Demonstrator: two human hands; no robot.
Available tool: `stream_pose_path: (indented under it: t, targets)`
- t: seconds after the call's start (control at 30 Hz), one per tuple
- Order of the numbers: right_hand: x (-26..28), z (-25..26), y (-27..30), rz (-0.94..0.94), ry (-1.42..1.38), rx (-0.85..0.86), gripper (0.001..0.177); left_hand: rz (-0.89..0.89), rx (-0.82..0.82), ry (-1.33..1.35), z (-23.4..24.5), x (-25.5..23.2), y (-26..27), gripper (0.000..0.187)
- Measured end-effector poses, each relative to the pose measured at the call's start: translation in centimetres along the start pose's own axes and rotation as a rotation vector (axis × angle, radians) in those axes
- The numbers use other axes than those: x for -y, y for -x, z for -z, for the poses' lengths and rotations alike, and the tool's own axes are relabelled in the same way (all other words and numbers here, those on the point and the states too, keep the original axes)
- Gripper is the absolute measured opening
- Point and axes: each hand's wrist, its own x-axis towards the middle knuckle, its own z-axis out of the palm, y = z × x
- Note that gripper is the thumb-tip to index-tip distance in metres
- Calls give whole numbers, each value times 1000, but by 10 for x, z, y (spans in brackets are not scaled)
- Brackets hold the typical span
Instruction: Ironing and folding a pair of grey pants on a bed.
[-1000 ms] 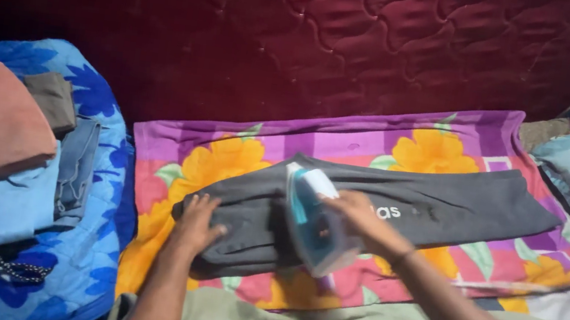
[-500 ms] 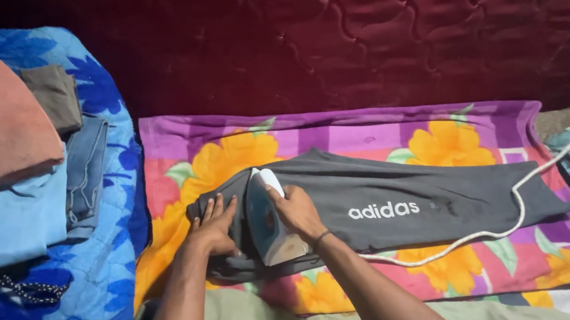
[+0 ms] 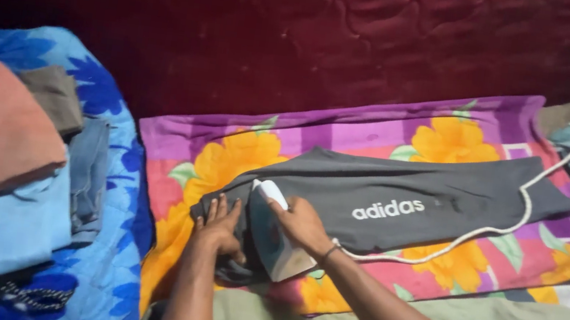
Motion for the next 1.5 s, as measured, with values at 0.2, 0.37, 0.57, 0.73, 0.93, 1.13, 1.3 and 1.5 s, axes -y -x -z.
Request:
stream_pose_path:
  t: [0.2,0.37,0.57,0.73,0.93,1.13,1.3,1.5]
  targets:
    - [-28,1,25,107,-12,60,57,33,6,-4,6,-8,13,152]
    - [-36,-1,28,252,115,-148,56,62,13,-15,7,-13,11,151]
    - [-24,-6,3,-3,48,-97,64,72,-5,-13,2,-12,14,149]
    - [-48,-4,41,181,144,-153,62,103,7,1,5,-13,12,151]
    - [-32,7,36,74,86,-87,62,116,3,-17,7,-16,13,150]
    - [-38,-3,9,38,68,-101,61,120,-22,4,2,-12,14,149]
    - [-44,6,33,89,92,-88,61,124,-13,-6,4,-13,12,150]
    - [-21,14,16,12,100,-99,60,119,-22,-5,3,-14,12,151]
